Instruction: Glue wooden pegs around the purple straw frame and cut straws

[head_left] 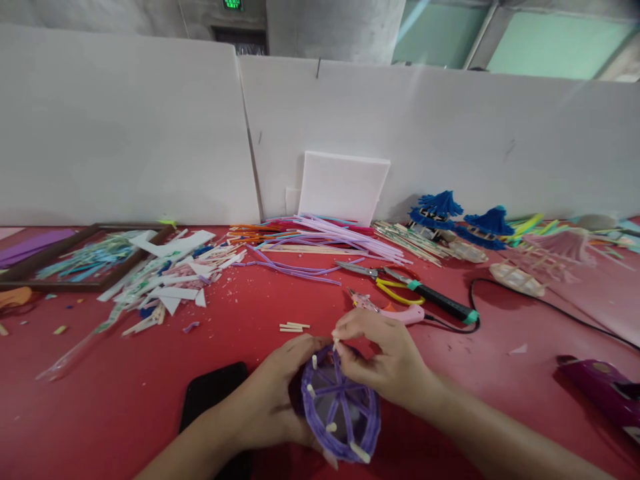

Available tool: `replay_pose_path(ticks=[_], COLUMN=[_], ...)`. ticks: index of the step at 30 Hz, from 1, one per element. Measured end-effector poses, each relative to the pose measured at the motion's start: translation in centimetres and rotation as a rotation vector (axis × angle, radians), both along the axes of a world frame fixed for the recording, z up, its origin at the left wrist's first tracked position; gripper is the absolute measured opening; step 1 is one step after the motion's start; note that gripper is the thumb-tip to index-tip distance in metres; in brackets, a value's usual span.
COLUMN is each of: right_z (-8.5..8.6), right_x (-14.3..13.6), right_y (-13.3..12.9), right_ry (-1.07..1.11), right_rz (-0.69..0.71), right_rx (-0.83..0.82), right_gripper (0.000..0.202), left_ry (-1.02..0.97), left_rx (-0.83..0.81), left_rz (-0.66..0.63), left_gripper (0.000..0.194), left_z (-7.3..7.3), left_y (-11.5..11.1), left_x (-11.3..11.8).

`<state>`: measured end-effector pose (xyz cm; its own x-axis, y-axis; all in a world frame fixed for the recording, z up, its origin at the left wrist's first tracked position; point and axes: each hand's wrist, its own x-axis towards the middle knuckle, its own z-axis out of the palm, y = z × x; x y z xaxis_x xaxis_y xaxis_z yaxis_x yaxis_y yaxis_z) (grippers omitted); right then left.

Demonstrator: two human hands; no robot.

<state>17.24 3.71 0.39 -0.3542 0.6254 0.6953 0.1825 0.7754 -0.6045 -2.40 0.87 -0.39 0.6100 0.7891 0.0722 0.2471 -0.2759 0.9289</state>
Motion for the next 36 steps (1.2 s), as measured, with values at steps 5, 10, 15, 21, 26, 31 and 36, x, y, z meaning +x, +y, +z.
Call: replay_pose_path(ticks=[5, 10, 15, 21, 26, 31, 36], right_z=[0.6, 0.71, 0.48, 0.42, -0.04, -0.14, 0.19], right_x=[0.02, 0.16, 0.27, 0.2, 0.29, 0.19, 0.06], right_y=[-0.1, -0.3, -0.31, -0.14, -0.12, -0.03, -0.17], right_ry=[-0.016, -0.062, -0.085, -0.083, -0.07, -0.053, -0.067], right_rz=[0.002, 0.03, 0.017, 0.026, 0.027, 0.031, 0.03], right_rx=[-0.029, -0.068, -0.081, -0.069, -0.062, -0.046, -0.069], right_gripper=[0.018, 0.019, 0.019, 0.02, 0.02, 0.019, 0.018], left_ry=[0.02, -0.017, -0.036, -0.012, 0.002, 0.004, 0.028], left_rx=[-0.05, -0.094, -0.121, -0.099, -0.104, -0.103, -0.079], left_rz=[-0.003, 0.019, 0.035, 0.041, 0.035, 0.036, 0.048], left_gripper=[0.08, 0.086, 0.089, 0.085, 0.087, 0.084, 0.09], left_z=[0.1, 0.01, -0.24, -0.34, -0.23, -0.03, 0.05], left_y=[-0.03, -0.16, -0.3, -0.27, -0.19, -0.22, -0.23], left_x=[0.07, 0.16, 0.15, 0.04, 0.06, 0.18, 0.21])
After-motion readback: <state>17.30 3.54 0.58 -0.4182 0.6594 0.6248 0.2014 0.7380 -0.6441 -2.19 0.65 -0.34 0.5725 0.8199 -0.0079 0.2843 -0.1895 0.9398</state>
